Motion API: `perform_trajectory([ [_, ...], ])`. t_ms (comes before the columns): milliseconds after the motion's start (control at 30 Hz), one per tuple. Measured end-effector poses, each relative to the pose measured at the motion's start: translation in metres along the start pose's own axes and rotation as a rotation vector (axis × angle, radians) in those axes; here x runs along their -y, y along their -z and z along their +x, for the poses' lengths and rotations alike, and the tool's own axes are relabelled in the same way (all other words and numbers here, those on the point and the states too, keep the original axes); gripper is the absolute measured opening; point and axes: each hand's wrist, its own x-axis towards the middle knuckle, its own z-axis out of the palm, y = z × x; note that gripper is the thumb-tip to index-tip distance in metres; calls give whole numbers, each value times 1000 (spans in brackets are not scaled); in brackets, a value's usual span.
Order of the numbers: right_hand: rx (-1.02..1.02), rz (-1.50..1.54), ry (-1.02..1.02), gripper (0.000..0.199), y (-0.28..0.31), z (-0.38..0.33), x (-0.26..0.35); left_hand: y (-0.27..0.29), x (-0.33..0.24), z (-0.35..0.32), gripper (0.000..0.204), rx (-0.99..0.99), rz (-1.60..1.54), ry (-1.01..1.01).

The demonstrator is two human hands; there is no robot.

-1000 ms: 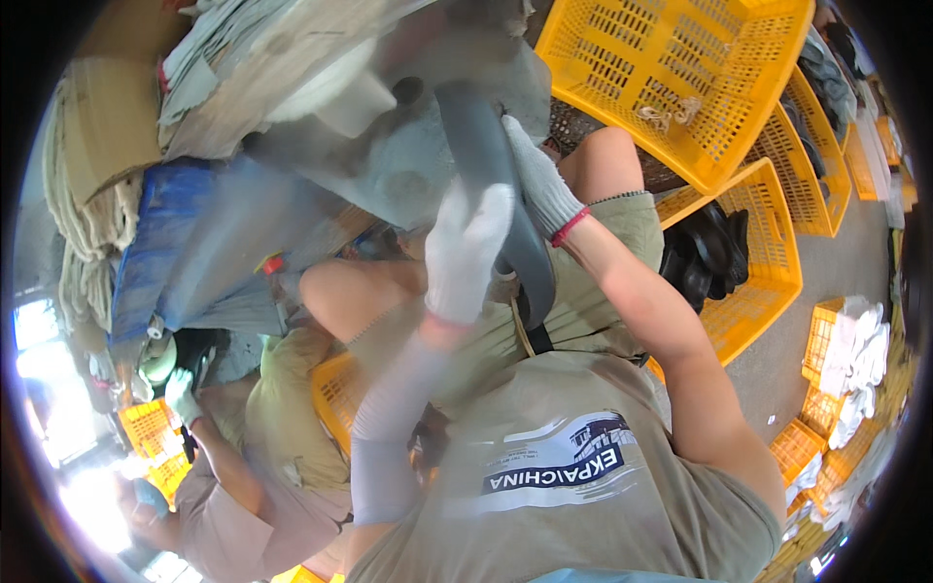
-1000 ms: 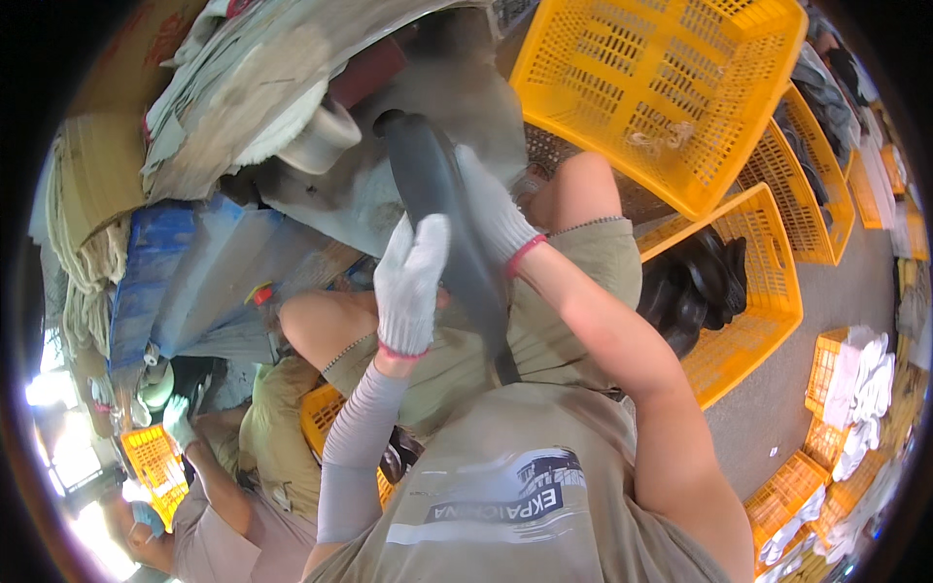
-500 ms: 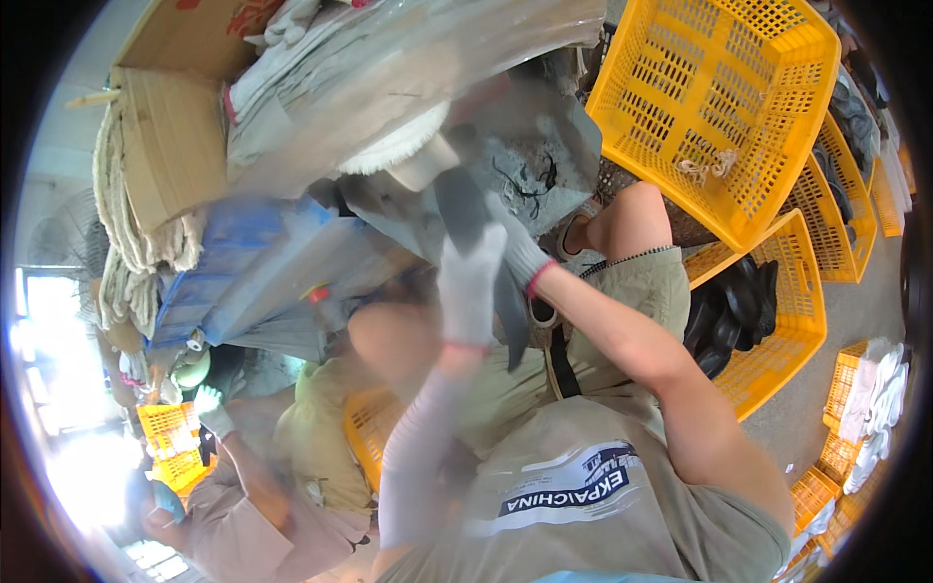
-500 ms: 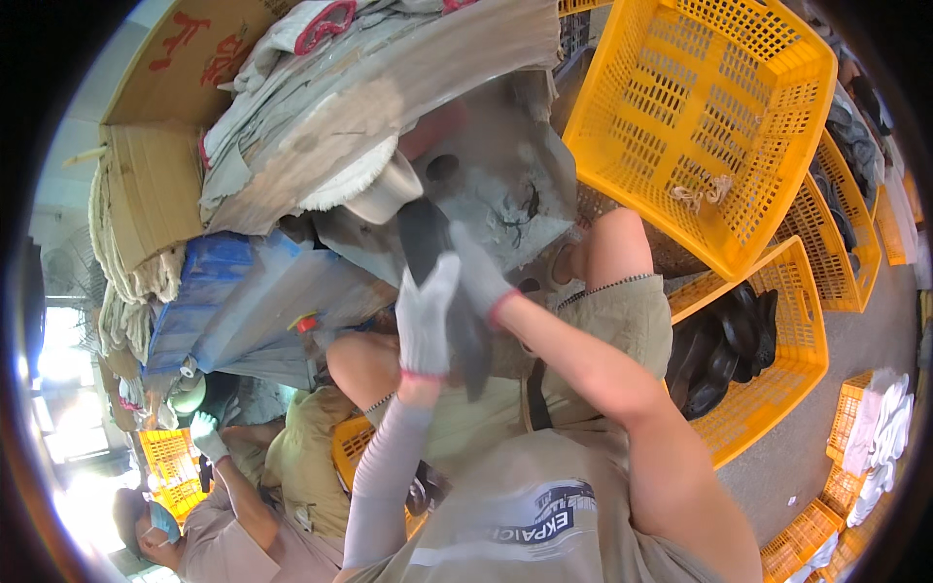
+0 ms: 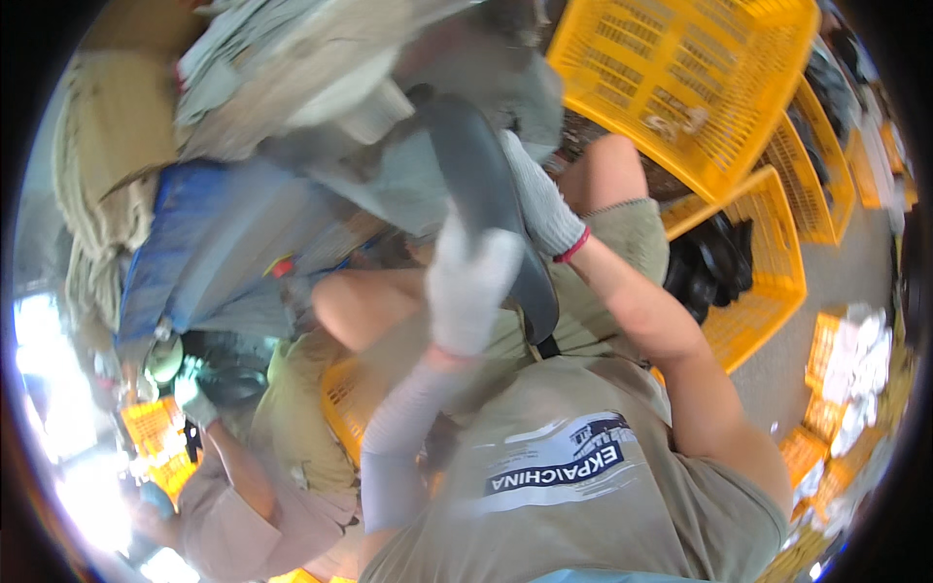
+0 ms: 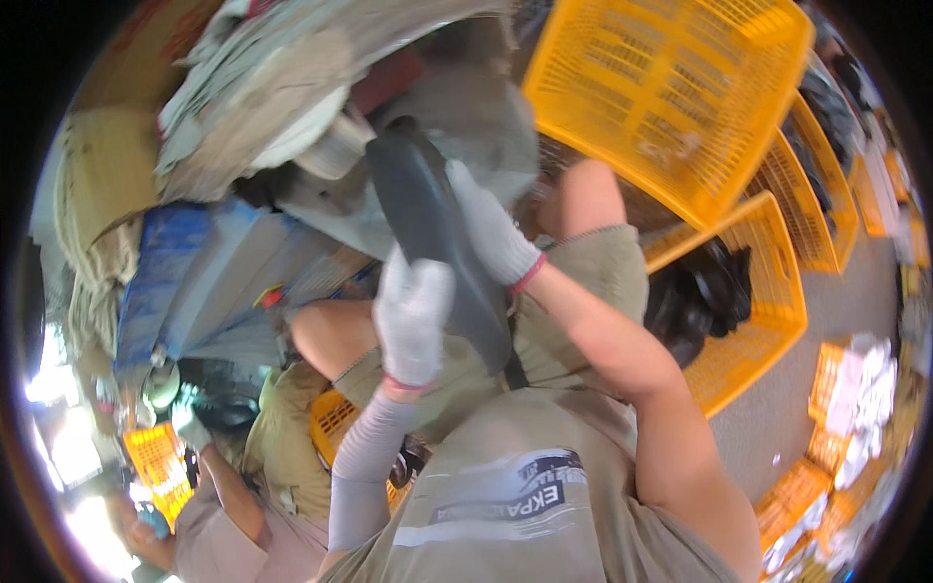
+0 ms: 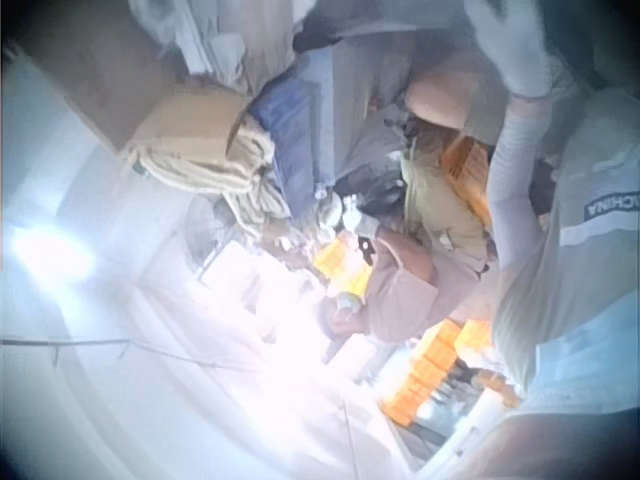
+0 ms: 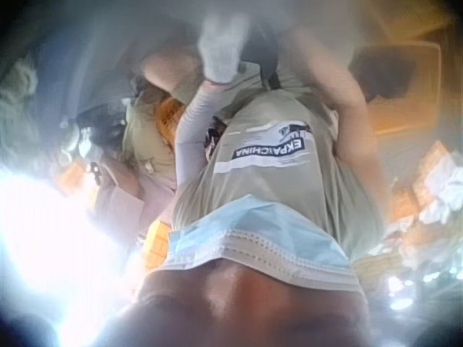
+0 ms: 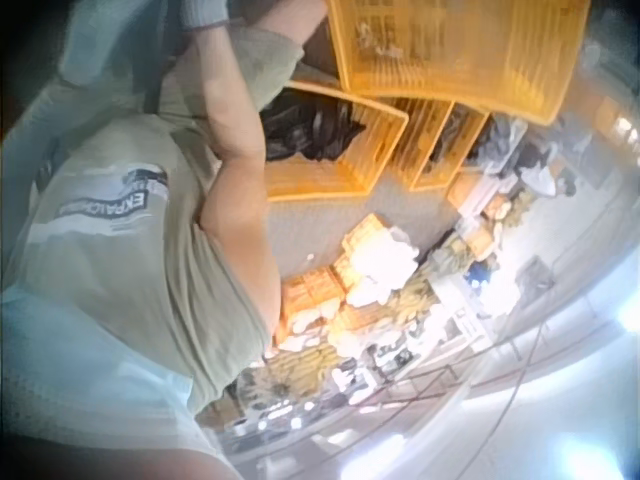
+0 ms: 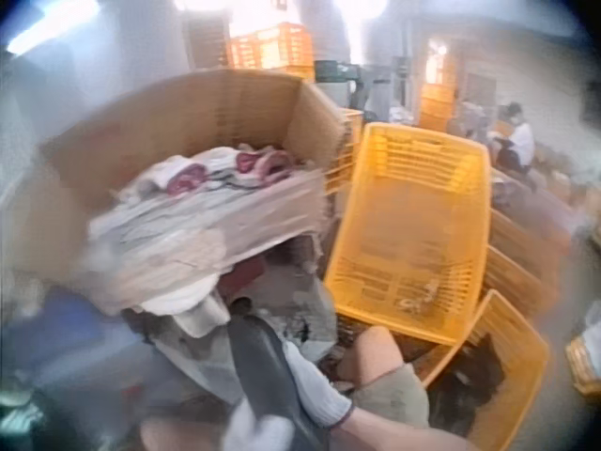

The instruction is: The person sits on the floor and repeatedly picks black shoes from a large pile of mixed items, then places them into a yellow plastic crate. The person handles the shoes one at a time, turning them over and arranging them in the crate.

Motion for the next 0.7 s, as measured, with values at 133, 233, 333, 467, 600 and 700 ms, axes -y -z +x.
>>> perform_trajectory([
  [133,-271,-457,-115,58,54,-15,76,12,1,48,70,163,-1208,244],
  [233,-387,-521,-233,58,84,-36,120,4,6,65,81,181,-1232,350],
  [333,-539,-863,170,49,126,-92,169,-5,24,65,77,208,-1058,412],
  [467,-787,-1611,111,47,234,-201,229,-14,51,66,69,254,-1024,460],
  [600,-1066,-1557,-504,64,303,-289,137,-41,63,77,62,442,-957,543],
  [700,-206,-1324,-915,63,304,-360,20,-55,64,83,62,444,-809,546],
])
